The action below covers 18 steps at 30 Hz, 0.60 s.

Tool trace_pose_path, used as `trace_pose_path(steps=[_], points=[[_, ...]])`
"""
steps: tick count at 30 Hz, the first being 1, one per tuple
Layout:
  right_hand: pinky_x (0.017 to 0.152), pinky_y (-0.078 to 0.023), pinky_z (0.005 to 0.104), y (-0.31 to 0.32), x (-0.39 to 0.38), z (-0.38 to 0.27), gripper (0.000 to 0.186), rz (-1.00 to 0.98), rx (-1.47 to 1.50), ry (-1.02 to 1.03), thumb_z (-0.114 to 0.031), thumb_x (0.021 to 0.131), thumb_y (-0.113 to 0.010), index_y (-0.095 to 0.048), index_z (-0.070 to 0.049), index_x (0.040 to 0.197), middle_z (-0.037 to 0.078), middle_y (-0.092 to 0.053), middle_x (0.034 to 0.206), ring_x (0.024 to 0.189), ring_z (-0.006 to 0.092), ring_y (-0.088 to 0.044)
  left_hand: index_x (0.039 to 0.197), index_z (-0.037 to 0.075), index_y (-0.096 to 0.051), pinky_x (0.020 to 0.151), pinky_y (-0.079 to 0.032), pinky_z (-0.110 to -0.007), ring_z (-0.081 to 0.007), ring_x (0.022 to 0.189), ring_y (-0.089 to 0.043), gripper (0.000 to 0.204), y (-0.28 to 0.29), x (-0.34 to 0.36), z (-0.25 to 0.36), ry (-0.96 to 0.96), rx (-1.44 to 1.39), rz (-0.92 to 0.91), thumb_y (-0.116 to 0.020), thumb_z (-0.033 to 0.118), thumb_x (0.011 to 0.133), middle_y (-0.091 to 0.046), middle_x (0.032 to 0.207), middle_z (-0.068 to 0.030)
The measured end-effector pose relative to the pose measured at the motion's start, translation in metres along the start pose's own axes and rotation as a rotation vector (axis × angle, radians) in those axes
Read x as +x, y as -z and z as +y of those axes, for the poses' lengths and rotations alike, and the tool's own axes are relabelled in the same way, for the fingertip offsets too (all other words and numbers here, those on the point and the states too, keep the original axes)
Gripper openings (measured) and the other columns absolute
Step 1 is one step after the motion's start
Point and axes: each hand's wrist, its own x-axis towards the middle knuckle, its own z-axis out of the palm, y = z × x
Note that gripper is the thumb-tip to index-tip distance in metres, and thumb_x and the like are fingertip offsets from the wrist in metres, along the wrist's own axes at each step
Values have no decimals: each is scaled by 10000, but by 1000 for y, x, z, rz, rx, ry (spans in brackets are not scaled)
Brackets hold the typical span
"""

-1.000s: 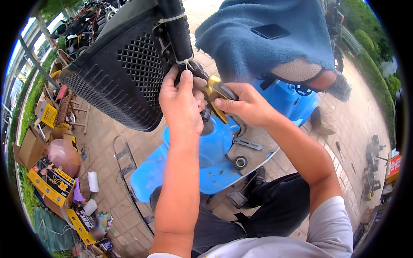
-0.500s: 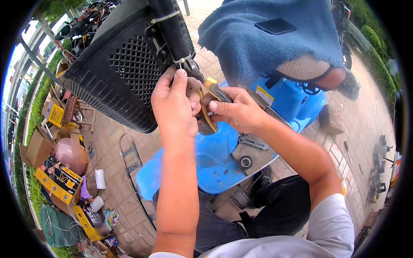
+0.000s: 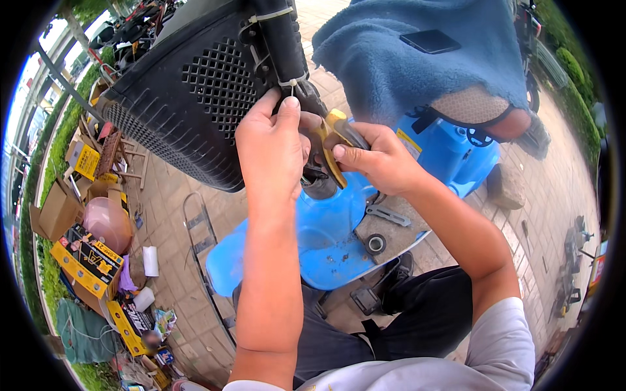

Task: The person removes a black plastic basket from the front of a blue scooter, then reattaches it using zip ties and pliers. They tighten the ties and trim the excess ends to secure the basket in place.

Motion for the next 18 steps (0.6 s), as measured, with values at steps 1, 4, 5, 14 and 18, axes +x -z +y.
trace_pose_path(steps=[1,4,5,14,18], points=[[708,-460,269,0,-1,-1,350,3,-29,-3,-255,870,-703,-615,36,1045,74,-634,916,818,118,-558,1105,-20,-616,390,-329,-207,-57,447,-443,234,0,0,2,-23,87,15,-514,135,962,-636,757,-90],[654,-418,251,1,-1,-2,339,8,-67,4,-260,875,-693,-620,33,1030,50,-622,864,766,97,-519,1032,-36,-622,455,-398,-255,-107,485,-512,218,0,2,7,-118,377,79,-522,136,943,-654,744,-119],[639,-403,247,1,-1,-2,336,3,-69,14,-260,878,-689,-620,33,1027,42,-615,847,751,92,-506,994,-41,-624,509,-443,-292,-151,511,-565,211,0,1,10,-159,494,119,-521,133,932,-659,729,-134],[697,-460,273,8,2,0,355,-52,-37,-24,-245,891,-667,-601,52,1075,93,-643,923,810,125,-560,859,-56,-622,668,-503,-377,-287,667,-662,222,6,17,41,-104,858,-81,-537,146,896,-651,680,-175],[823,-508,337,9,4,2,367,-67,5,-32,-211,900,-644,-574,67,1129,134,-642,1010,930,187,-611,857,-43,-607,602,-483,-361,-242,620,-629,164,7,27,49,-294,1196,-159,-538,105,874,-630,665,-155]])
